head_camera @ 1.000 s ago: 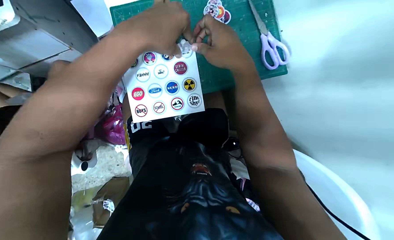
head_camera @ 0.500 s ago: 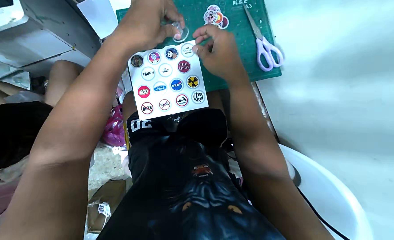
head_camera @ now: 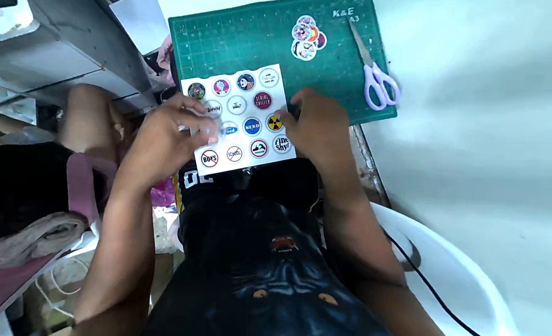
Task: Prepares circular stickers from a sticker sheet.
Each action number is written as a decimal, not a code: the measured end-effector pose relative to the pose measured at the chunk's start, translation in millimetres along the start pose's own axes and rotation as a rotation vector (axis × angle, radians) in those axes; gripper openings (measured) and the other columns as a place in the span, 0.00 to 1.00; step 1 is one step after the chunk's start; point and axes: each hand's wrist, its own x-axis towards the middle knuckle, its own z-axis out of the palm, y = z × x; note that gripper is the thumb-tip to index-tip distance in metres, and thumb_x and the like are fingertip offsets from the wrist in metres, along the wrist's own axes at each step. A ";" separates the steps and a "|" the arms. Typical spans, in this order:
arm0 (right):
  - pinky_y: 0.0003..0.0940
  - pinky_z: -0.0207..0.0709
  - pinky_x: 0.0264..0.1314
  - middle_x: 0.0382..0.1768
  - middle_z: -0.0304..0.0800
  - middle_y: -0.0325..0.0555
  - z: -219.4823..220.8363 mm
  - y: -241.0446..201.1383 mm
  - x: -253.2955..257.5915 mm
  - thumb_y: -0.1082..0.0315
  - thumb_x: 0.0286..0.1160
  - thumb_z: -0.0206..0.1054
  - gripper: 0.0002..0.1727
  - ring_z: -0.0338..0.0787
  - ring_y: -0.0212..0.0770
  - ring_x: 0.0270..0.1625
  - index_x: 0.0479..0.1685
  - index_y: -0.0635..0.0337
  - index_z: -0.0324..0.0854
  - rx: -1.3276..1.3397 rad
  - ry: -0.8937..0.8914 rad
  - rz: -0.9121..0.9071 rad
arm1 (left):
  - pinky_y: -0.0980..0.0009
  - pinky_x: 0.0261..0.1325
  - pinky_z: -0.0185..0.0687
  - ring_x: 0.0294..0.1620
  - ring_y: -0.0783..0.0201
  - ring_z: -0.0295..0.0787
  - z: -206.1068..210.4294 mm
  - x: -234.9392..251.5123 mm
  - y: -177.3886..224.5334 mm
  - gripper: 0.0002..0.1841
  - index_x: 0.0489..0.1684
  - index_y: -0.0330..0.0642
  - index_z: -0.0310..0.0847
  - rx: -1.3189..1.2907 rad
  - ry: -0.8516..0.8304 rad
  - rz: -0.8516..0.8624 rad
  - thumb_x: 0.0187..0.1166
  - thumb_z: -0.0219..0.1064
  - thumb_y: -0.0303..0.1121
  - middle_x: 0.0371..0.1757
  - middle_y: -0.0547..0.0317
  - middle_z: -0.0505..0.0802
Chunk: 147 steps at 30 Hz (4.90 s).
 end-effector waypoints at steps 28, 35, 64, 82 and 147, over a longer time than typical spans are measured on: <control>0.28 0.85 0.35 0.50 0.93 0.43 10.6 34.4 0.4 0.51 0.91 0.55 0.28 0.91 0.35 0.37 0.84 0.51 0.68 0.982 -0.246 -0.171 | 0.70 0.57 0.93 0.52 0.67 0.94 25.2 -105.9 -60.7 0.12 0.46 0.49 0.97 -0.624 -0.011 0.003 0.73 0.80 0.44 0.52 0.63 0.96; 0.24 0.84 0.31 0.37 0.94 0.42 7.8 10.8 26.3 0.67 0.82 0.69 0.10 0.91 0.32 0.33 0.55 0.61 0.86 1.003 -0.076 -0.379 | 0.70 0.53 0.94 0.50 0.67 0.94 20.9 -110.4 -63.5 0.12 0.47 0.48 0.96 -0.604 0.010 -0.011 0.74 0.79 0.43 0.53 0.62 0.96; 0.55 0.83 0.65 0.65 0.87 0.54 -18.8 30.0 99.9 0.68 0.80 0.61 0.24 0.88 0.52 0.65 0.75 0.58 0.77 0.246 0.306 -0.137 | 0.71 0.44 0.93 0.42 0.67 0.93 33.2 -14.2 -1.9 0.07 0.44 0.44 0.96 -0.543 0.032 0.066 0.72 0.78 0.28 0.50 0.61 0.95; 0.70 0.66 0.72 0.90 0.63 0.47 13.2 54.2 87.2 0.62 0.85 0.53 0.23 0.66 0.65 0.84 0.73 0.38 0.85 -0.093 0.350 -0.281 | 0.69 0.51 0.94 0.51 0.64 0.94 24.8 -60.3 -25.1 0.08 0.44 0.44 0.96 -0.582 0.098 -0.115 0.70 0.79 0.29 0.53 0.59 0.96; 0.56 0.78 0.52 0.53 0.89 0.48 49.3 -58.0 53.7 0.54 0.70 0.66 0.19 0.86 0.54 0.60 0.55 0.52 0.88 -0.069 0.192 -0.234 | 0.47 0.78 0.67 0.80 0.51 0.69 62.6 43.6 -58.6 0.25 0.72 0.60 0.85 0.044 0.451 -0.216 0.75 0.73 0.53 0.84 0.54 0.72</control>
